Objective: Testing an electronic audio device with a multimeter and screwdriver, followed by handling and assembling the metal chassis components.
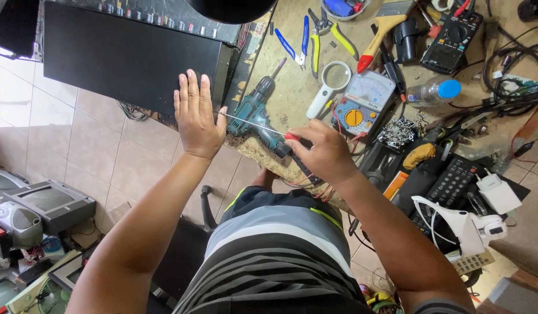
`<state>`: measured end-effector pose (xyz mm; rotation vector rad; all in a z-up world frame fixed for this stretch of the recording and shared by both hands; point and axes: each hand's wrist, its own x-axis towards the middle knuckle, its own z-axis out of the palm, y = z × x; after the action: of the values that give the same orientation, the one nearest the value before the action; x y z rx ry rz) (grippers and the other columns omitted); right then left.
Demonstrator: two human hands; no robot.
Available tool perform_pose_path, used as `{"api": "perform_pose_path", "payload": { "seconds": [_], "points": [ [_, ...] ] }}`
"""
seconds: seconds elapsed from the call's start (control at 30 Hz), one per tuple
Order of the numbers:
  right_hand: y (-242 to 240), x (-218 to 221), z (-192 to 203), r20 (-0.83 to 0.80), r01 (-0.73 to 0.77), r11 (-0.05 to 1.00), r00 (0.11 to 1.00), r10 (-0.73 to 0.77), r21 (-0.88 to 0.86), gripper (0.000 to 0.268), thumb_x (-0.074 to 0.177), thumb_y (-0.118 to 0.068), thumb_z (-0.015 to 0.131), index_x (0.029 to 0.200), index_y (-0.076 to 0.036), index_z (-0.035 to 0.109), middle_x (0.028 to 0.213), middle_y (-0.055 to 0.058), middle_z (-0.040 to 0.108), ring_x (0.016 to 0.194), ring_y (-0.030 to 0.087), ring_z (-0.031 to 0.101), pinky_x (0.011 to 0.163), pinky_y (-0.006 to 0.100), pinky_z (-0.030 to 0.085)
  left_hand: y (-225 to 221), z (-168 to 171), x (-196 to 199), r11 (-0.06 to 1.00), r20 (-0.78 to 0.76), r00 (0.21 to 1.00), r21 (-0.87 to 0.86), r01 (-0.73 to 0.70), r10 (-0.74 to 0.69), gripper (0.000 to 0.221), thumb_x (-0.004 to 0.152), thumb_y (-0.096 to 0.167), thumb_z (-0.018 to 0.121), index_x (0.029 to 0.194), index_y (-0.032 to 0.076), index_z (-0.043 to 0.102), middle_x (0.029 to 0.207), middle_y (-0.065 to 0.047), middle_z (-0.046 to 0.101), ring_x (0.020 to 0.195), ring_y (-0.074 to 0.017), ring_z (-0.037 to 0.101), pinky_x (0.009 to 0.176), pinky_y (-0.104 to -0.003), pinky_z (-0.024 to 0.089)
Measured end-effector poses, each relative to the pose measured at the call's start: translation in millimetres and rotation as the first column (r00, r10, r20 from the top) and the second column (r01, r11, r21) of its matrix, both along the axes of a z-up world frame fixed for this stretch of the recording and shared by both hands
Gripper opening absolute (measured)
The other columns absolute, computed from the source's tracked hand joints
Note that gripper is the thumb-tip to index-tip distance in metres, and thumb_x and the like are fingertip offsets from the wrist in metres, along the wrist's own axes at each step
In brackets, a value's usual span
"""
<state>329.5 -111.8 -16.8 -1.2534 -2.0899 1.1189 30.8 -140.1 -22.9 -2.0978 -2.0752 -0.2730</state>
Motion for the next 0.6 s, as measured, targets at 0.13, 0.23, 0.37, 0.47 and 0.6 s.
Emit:
{"api": "perform_pose_path", "payload": {
  "seconds": [0.13, 0.23, 0.37, 0.47, 0.6],
  "points": [
    [2.5, -2.3, -0.4, -0.041, -0.006, 0.993, 0.999, 0.001, -0.118, 0.019, 0.094, -0.025, 0.074, 0.106, -0.014, 0.081, 0.085, 0.018, 0.075, 0.086, 0.04, 0.073, 0.069, 0.046, 0.059, 0.2, 2.2, 0.2, 1.0, -0.005, 1.0, 0.0, 0.006, -0.006, 0.081, 0.091, 0.018, 0.083, 0.157, 0.0, 0.039, 0.162, -0.028, 0.034, 0.151, -0.0464, 0.028, 0.122, -0.057, 0.023],
    [2.9, -1.0, -7.7, -0.047, -0.041, 0.97, 0.998, 0.03, -0.238, 0.021, 0.097, -0.028, 0.068, 0.107, -0.015, 0.081, 0.088, 0.014, 0.077, 0.089, 0.036, 0.075, 0.075, 0.041, 0.058, -0.8, 1.4, -0.3, 1.0, 0.0, 1.0, -0.011, 0.003, -0.003, 0.082, 0.091, 0.017, 0.084, 0.158, 0.0, 0.039, 0.163, -0.028, 0.033, 0.152, -0.0463, 0.027, 0.122, -0.057, 0.023],
    [7.1, -1.6, -6.7, -0.036, -0.009, 0.982, 0.999, 0.003, -0.188, 0.022, 0.081, -0.024, 0.084, 0.101, -0.014, 0.079, 0.083, 0.011, 0.075, 0.087, 0.034, 0.074, 0.076, 0.043, 0.057, -0.9, 1.0, -0.9, 1.0, 0.0, 1.0, -0.014, 0.006, -0.006, 0.083, 0.09, 0.017, 0.084, 0.158, 0.0, 0.039, 0.162, -0.028, 0.033, 0.151, -0.0467, 0.027, 0.122, -0.058, 0.023],
    [3.9, -3.5, -12.5, -0.009, -0.012, 0.957, 1.0, 0.01, -0.289, 0.018, 0.091, -0.031, 0.074, 0.102, -0.017, 0.08, 0.09, 0.01, 0.077, 0.093, 0.034, 0.073, 0.08, 0.043, 0.056, -1.3, 1.2, -1.7, 1.0, -0.003, 1.0, -0.02, 0.015, -0.015, 0.083, 0.091, 0.017, 0.085, 0.158, -0.001, 0.038, 0.163, -0.029, 0.032, 0.151, -0.0472, 0.027, 0.122, -0.057, 0.022],
    [10.0, -7.4, -19.9, 0.042, -0.061, 0.843, 0.994, 0.099, -0.535, 0.036, 0.099, -0.045, 0.055, 0.102, -0.019, 0.08, 0.091, 0.011, 0.078, 0.101, 0.039, 0.07, 0.085, 0.046, 0.054, -0.5, -2.5, -3.6, 1.0, -0.021, 1.0, -0.017, 0.013, -0.013, 0.084, 0.092, 0.02, 0.083, 0.159, -0.001, 0.037, 0.164, -0.028, 0.03, 0.152, -0.0466, 0.026, 0.122, -0.057, 0.021]
  ]
}}
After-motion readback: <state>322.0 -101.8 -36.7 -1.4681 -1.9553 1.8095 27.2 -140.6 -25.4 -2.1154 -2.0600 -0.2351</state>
